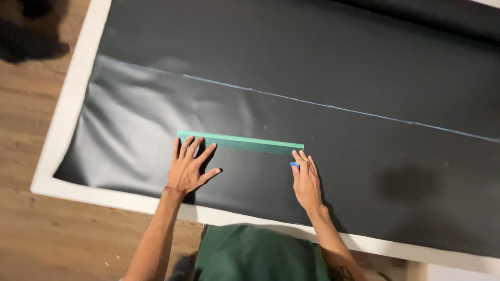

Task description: Marking a large sheet of black leather with a ruler and chalk for cutting

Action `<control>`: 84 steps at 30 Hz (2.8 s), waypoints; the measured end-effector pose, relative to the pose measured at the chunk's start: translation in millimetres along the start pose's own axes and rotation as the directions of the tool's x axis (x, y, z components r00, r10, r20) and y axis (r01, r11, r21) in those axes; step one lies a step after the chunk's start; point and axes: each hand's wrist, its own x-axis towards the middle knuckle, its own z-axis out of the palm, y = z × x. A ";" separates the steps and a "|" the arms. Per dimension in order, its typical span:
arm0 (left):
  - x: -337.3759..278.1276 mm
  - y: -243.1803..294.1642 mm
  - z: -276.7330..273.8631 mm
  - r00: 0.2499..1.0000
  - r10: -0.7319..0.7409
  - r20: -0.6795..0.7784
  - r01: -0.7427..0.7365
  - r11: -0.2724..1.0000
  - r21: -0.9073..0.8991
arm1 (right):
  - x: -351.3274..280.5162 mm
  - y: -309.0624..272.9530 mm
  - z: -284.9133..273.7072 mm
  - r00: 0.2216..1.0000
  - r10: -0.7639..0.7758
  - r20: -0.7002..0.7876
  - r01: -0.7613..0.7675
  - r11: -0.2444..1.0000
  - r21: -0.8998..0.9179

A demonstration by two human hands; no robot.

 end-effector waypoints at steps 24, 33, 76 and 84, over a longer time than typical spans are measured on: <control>18.1 -81.1 0.0 0.997 0.054 0.051 -0.048 0.993 -0.107 | 20.3 -58.3 56.0 0.994 0.050 -0.100 -0.065 0.987 -0.150; 23.4 -74.8 0.4 0.997 0.070 0.034 -0.067 0.994 -0.081 | 15.7 -50.5 58.8 0.993 0.061 -0.102 -0.075 0.988 -0.136; 36.4 -75.2 -2.5 0.998 0.053 0.023 -0.051 0.996 -0.074 | 180.3 -127.9 85.9 0.898 0.277 0.341 -0.384 0.873 0.301; 35.5 -74.5 -2.2 0.997 0.061 -0.038 -0.066 0.989 -0.134 | 219.9 -122.1 129.7 0.819 0.103 0.564 -0.298 0.917 0.265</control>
